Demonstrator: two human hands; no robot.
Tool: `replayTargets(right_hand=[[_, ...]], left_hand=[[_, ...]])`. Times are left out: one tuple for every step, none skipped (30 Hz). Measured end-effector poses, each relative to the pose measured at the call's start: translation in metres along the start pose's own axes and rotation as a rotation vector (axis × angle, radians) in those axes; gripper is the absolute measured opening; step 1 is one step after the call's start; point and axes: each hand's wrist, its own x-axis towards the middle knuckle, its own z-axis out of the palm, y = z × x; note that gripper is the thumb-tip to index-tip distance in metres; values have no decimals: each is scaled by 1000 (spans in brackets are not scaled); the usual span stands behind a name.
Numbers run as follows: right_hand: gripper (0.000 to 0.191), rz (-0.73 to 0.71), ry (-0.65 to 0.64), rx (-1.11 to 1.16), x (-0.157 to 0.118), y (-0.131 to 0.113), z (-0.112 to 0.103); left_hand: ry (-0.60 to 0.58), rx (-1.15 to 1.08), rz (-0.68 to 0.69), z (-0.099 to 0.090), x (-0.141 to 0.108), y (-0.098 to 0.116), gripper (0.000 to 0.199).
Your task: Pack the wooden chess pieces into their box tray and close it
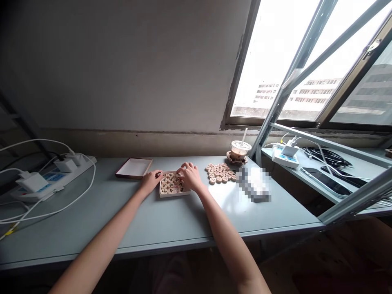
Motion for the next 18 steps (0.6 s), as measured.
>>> replayTargets(right_hand=[[17,9,8,5,0,0,-1],[18,24,22,19,0,2,-3],[19,48,38,41,0,4,-5],[21,82,56,67,0,8,-6],[22,125,76,90,-1,13,-8],[23,177,95,99,-2,19,-9],[24,238,109,90,-3,25,-10],[24,298,118,59,-6,32,-10],[22,357,118,9,-8,39,-10],[20,413,115,-50,-10,46,-10],[18,464,108,-107,-13,52,-11],[17,508,107,-152,-15,56,-12],[17,538,115,-174,-16,59,-13],[18,549,131,-167,-17,60,-16],[18,533,147,-131,-17,59,-18],[19,482,154,-68,-16,56,-20],[20,395,140,12,-16,51,-22],[22,286,107,97,-15,45,-23]], left_hand=[[1,4,3,0,0,0,27],[3,8,7,1,0,-1,27],[4,12,10,1,0,-1,27],[4,16,13,1,0,-1,27],[5,18,17,1,1,-1,27],[5,18,21,1,1,-1,27],[6,19,24,2,1,-2,27],[5,20,28,2,1,-2,28],[5,22,30,2,1,-2,28],[5,23,31,2,1,-2,28],[6,24,33,2,1,-2,28],[7,24,35,2,1,-2,28],[6,21,36,2,1,-2,28],[4,19,37,2,0,-2,28],[2,17,37,1,0,-2,28],[-1,18,38,1,0,-1,28],[-3,21,37,0,-1,-1,28],[-2,24,36,0,-1,0,28]])
